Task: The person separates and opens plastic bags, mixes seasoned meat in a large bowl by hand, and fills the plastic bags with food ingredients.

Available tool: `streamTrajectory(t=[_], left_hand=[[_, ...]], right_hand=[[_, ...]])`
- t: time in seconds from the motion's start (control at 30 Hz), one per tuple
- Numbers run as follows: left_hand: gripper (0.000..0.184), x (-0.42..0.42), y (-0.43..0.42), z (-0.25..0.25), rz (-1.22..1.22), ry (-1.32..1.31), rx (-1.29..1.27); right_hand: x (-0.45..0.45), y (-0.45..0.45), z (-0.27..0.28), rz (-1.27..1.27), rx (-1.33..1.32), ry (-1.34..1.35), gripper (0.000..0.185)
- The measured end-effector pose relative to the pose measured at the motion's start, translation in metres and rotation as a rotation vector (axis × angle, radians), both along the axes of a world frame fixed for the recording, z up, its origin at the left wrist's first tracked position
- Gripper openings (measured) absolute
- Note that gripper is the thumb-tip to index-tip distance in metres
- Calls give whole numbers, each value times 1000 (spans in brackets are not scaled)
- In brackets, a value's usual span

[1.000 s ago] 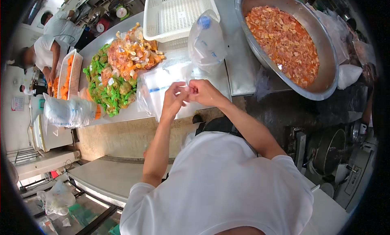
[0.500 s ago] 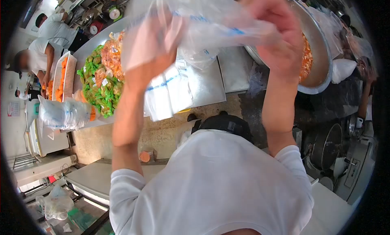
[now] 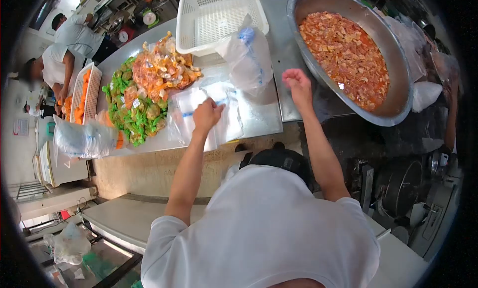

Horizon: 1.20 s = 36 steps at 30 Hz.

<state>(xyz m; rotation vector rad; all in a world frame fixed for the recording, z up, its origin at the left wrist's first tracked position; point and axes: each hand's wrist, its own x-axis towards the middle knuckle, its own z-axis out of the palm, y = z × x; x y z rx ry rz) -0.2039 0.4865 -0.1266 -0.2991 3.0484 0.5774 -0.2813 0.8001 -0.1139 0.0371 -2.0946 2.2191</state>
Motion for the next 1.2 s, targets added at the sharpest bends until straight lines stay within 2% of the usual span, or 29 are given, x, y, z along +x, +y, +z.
streamTrajectory(t=[0.03,0.1,0.13,0.2,0.27,0.33,0.4,0.43,0.53,0.6,0.67,0.7,0.77,0.8,0.87,0.9,0.97,1.03,1.07,1.1,1.13,1.2], left_hand=[[16,14,-3,-11,8,70,77],[14,22,-10,-33,5,231,226],[15,21,-6,-21,0,219,338],[16,26,2,6,3,184,567],[15,29,12,28,-79,183,617],[14,29,25,52,-153,149,714],[12,30,39,80,-52,20,909],[11,30,45,92,3,-46,1005],[11,16,55,116,203,79,1531],[11,2,42,162,-10,69,2100],[15,-3,49,202,-242,64,1844],[16,-3,51,212,-351,63,1707],[21,-1,83,211,-397,176,1160],[23,0,96,210,-410,233,884],[33,1,99,195,-317,61,1192],[35,2,102,184,-264,76,1310],[35,17,106,174,-228,4,1266],[31,22,107,158,-288,-75,1211],[23,25,105,148,-228,-72,1142],[20,24,104,145,-97,-1,1381],[19,23,103,143,41,71,1617],[18,22,97,162,180,12,2015]], right_hand=[[11,-9,-8,70,-46,-135,17],[33,-26,-19,357,175,-216,18],[44,-36,-20,492,288,-258,19],[59,-68,-19,522,203,-180,22],[66,-102,3,299,251,191,25],[62,-113,13,365,322,165,24],[54,-109,36,615,383,-45,30],[61,-105,56,579,316,67,30],[63,-80,83,462,414,141,28],[46,-51,117,214,270,31,24],[28,-29,157,164,200,151,20],[29,-28,168,219,262,219,19],[37,-33,187,326,382,368,15],[47,-34,193,362,398,328,16],[67,-34,203,425,434,251,19],[67,-32,202,401,479,198,21],[72,-30,184,370,563,65,25],[75,-38,149,332,437,118,32],[76,-40,137,316,376,146,35],[78,-35,148,359,422,134,36],[75,-31,142,283,346,136,36],[65,-21,123,136,194,138,39]])
